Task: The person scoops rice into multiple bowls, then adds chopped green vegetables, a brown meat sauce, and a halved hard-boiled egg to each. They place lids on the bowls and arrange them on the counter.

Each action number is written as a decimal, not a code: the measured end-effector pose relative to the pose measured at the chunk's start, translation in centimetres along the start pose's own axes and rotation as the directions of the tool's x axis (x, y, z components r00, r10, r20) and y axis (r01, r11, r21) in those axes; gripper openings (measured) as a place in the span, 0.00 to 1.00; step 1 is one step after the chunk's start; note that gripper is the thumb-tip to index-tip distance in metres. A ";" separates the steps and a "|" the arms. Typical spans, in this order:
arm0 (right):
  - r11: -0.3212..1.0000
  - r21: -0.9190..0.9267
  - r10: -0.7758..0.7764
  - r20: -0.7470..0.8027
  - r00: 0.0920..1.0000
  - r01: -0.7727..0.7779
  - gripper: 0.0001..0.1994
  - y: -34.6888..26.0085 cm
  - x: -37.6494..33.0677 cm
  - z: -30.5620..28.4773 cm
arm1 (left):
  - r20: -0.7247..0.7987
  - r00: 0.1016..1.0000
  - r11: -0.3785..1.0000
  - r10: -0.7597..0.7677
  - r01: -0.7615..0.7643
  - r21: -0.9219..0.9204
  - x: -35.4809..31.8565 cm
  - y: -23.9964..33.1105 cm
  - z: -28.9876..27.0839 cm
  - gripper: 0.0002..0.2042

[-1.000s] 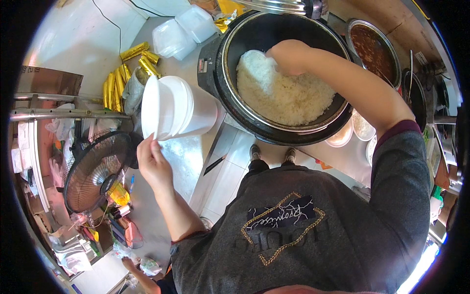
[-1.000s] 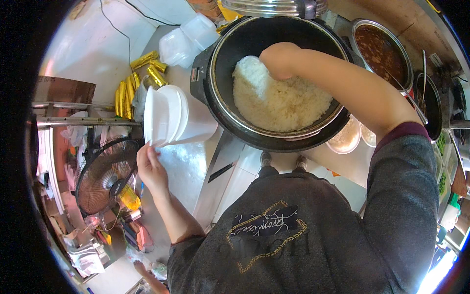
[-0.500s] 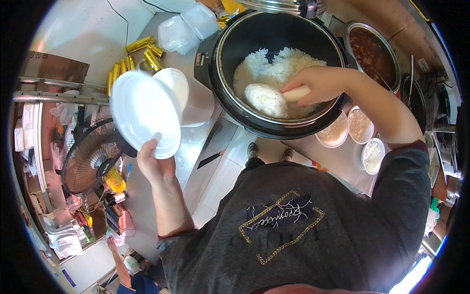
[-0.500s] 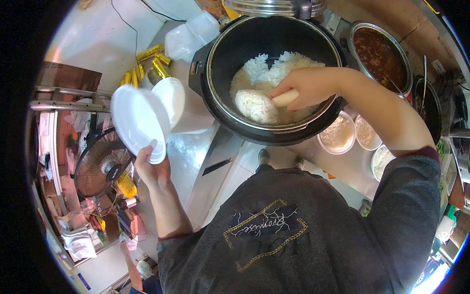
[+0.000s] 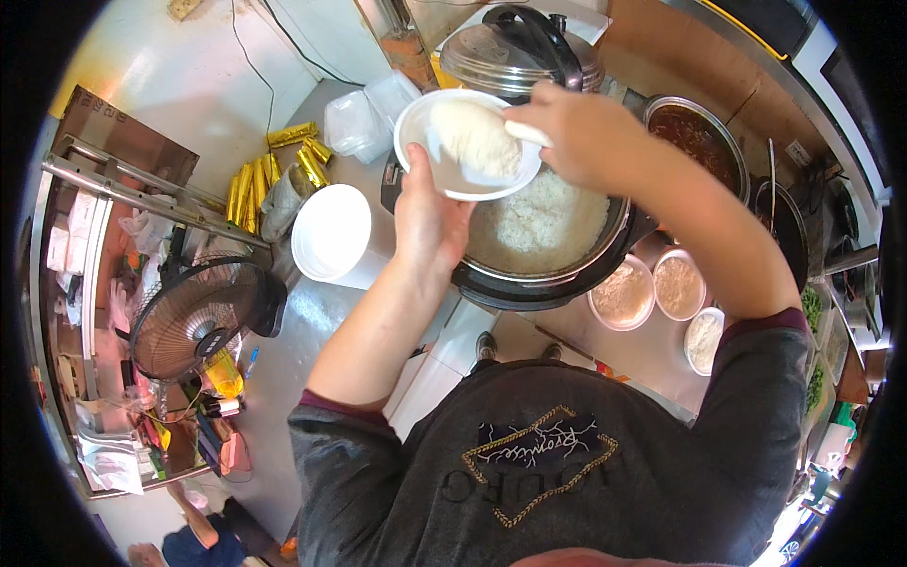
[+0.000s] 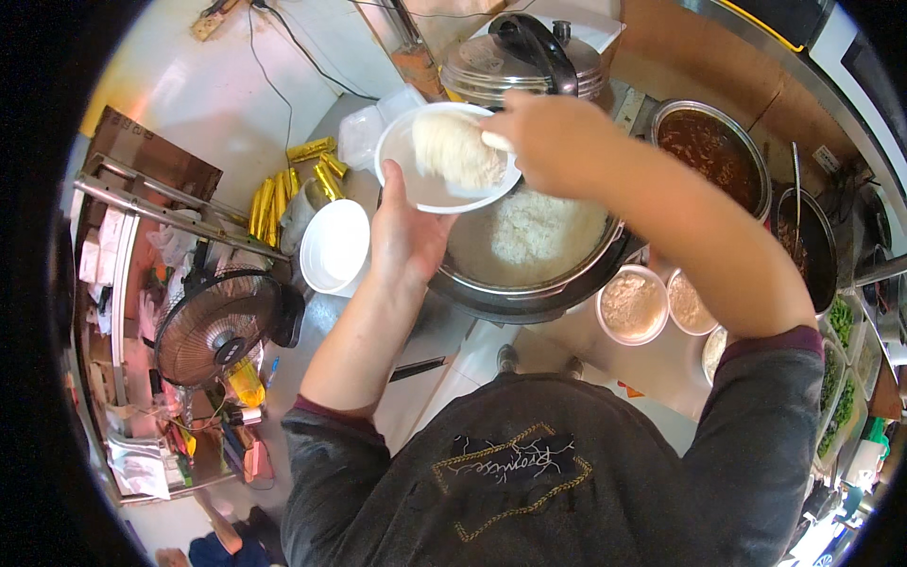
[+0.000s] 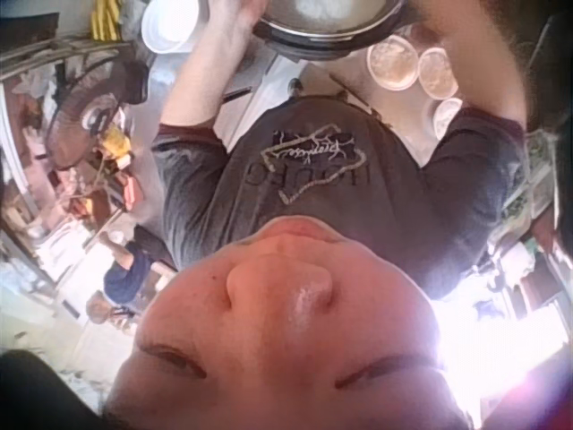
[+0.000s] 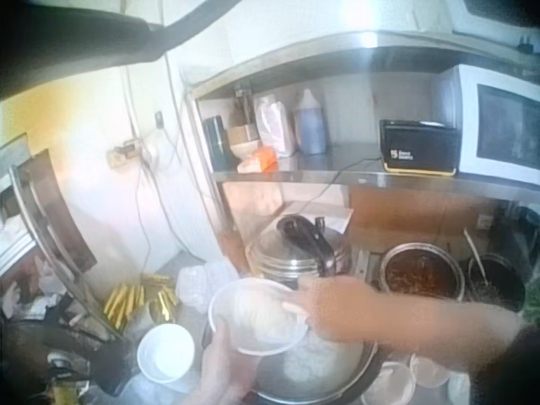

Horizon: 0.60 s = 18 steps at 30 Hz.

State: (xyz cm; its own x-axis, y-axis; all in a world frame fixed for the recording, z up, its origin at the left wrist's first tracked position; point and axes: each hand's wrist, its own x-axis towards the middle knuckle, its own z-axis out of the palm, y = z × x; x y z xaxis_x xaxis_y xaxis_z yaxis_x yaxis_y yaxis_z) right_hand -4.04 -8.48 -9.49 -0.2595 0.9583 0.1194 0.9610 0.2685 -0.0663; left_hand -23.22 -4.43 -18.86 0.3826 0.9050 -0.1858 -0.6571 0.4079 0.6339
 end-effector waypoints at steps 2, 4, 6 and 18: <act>0.986 -0.161 -0.069 -0.188 0.980 0.039 0.20 -0.4 -0.3 0.7 | -0.020 0.997 0.997 -0.073 0.072 -0.038 -0.1 0.3 0.8 0.29; 0.969 -0.247 -0.092 -0.367 0.926 -0.002 0.19 0.0 -0.9 0.9 | -0.013 0.999 0.997 -0.049 0.048 -0.053 -1.0 0.6 1.0 0.30; 0.993 0.088 -0.045 -0.354 0.934 0.081 0.20 0.8 -1.7 0.4 | 0.013 1.000 0.998 -0.021 0.022 -0.050 -1.8 0.6 1.1 0.30; 0.925 0.353 0.183 -0.084 0.979 -0.143 0.20 1.8 -16.0 -4.3 | 0.207 0.974 0.995 -0.091 0.099 -0.026 -5.7 -6.2 7.2 0.32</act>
State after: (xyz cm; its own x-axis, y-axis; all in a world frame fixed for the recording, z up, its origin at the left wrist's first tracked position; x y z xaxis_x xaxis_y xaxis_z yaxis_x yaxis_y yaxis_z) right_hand 2.30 -23.74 -7.30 -0.0699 0.9796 0.1885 0.8919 0.1460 -0.4279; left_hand -16.67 -12.99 -16.35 0.5673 0.8193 -0.0833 -0.6326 0.4983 0.5929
